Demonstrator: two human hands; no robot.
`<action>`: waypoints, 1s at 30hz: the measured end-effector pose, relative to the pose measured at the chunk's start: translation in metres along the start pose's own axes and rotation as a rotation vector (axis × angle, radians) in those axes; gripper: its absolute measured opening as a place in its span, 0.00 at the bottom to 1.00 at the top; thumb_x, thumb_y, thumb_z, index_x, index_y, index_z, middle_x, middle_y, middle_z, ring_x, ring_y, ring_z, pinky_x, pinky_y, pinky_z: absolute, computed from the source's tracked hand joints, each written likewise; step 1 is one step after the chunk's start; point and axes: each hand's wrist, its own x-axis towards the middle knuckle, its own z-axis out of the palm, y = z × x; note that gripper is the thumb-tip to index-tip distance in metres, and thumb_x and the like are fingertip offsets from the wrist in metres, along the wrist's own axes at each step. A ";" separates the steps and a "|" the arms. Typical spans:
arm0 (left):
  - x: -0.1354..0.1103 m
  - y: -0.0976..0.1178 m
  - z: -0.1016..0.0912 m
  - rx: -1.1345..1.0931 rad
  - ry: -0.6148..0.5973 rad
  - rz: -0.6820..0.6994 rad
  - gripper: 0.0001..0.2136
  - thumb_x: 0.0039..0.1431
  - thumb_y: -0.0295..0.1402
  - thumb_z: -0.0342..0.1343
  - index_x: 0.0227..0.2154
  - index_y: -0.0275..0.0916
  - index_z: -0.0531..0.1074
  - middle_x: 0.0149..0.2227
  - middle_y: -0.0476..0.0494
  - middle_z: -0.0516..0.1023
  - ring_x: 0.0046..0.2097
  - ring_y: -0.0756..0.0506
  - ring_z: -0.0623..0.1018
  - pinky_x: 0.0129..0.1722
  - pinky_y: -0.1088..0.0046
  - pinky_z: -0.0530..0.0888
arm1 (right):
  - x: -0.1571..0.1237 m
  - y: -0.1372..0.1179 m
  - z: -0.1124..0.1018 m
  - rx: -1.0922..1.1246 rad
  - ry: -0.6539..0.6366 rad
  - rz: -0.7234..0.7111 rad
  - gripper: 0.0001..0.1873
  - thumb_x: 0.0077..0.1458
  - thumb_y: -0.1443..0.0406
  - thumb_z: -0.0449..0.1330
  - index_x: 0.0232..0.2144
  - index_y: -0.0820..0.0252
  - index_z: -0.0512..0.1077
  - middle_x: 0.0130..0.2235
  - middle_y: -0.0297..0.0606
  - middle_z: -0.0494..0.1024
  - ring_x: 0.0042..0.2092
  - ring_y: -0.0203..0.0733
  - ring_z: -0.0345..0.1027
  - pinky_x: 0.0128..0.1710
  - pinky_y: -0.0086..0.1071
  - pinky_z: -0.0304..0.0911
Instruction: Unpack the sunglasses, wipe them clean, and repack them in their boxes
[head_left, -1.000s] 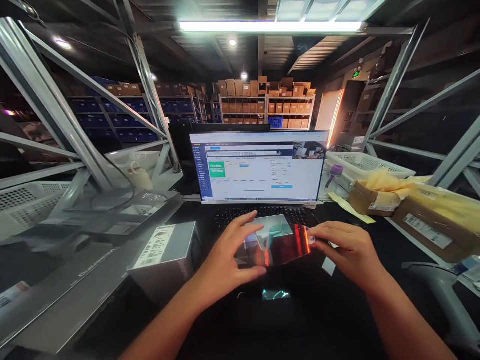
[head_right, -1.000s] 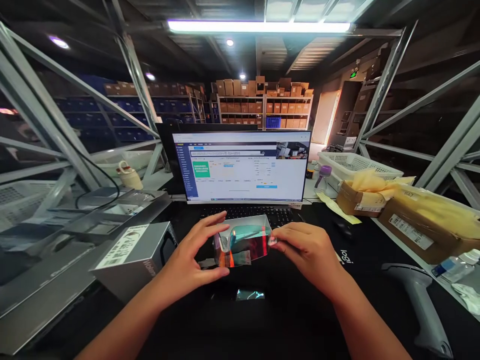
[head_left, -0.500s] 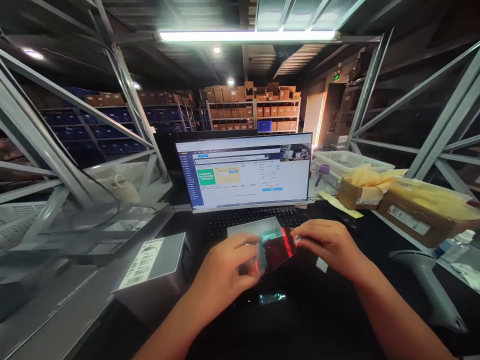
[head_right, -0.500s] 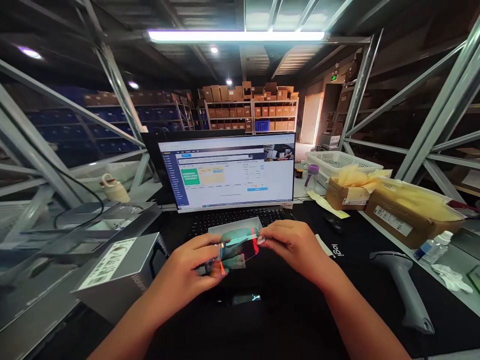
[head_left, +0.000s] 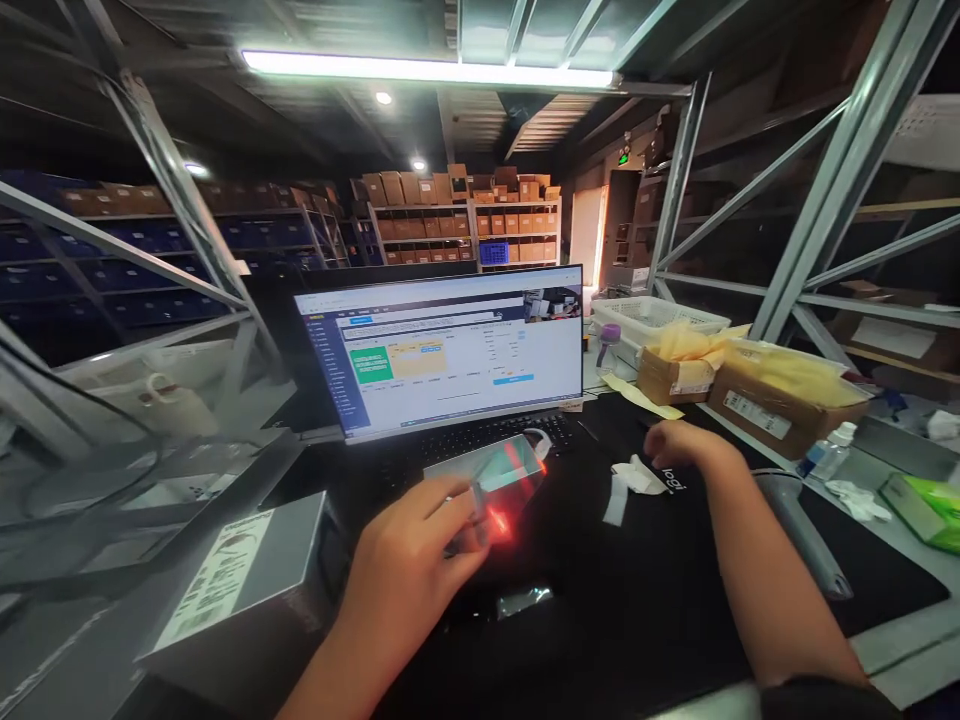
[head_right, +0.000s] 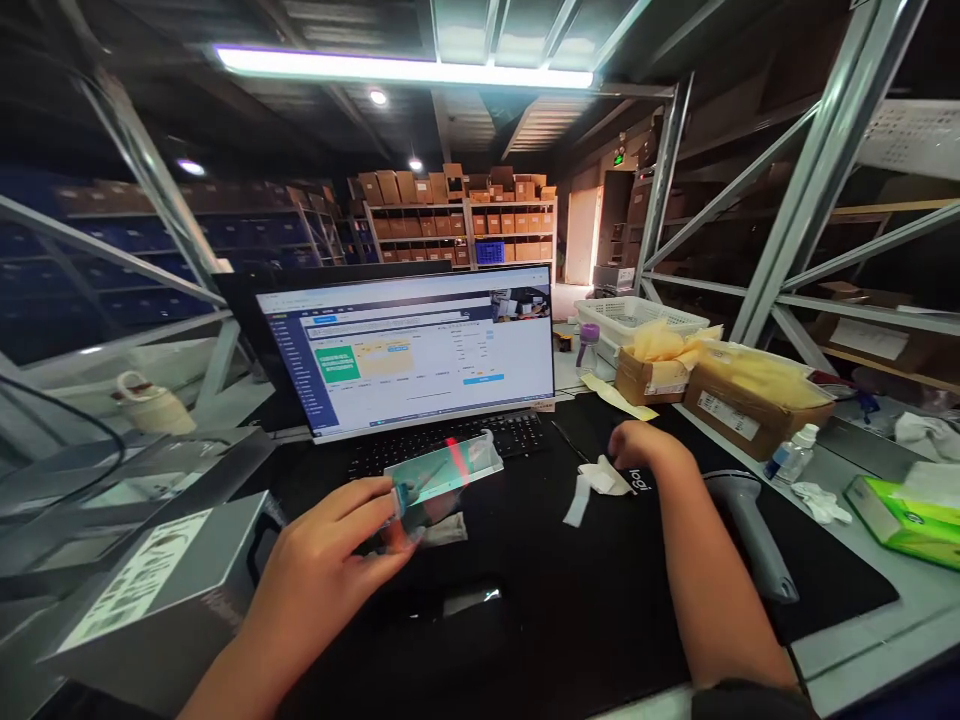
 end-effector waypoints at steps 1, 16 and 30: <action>-0.001 -0.002 0.000 0.008 -0.003 0.002 0.07 0.57 0.25 0.55 0.25 0.41 0.70 0.39 0.48 0.79 0.37 0.47 0.79 0.34 0.72 0.74 | 0.005 -0.002 0.003 -0.007 -0.037 0.008 0.13 0.65 0.60 0.61 0.48 0.62 0.73 0.46 0.40 0.77 0.42 0.41 0.75 0.41 0.39 0.74; -0.010 -0.020 0.007 0.110 0.043 0.040 0.03 0.62 0.34 0.57 0.34 0.42 0.72 0.41 0.45 0.78 0.40 0.44 0.80 0.32 0.71 0.73 | 0.037 -0.009 0.025 -0.113 -0.019 0.001 0.17 0.65 0.58 0.60 0.53 0.60 0.71 0.54 0.43 0.74 0.50 0.47 0.72 0.49 0.46 0.71; -0.003 -0.009 0.007 0.084 0.064 -0.090 0.07 0.59 0.31 0.58 0.26 0.40 0.71 0.36 0.46 0.79 0.37 0.46 0.79 0.33 0.72 0.74 | 0.021 -0.024 0.017 0.023 0.087 0.036 0.12 0.64 0.59 0.61 0.43 0.62 0.74 0.44 0.40 0.78 0.42 0.41 0.74 0.43 0.39 0.72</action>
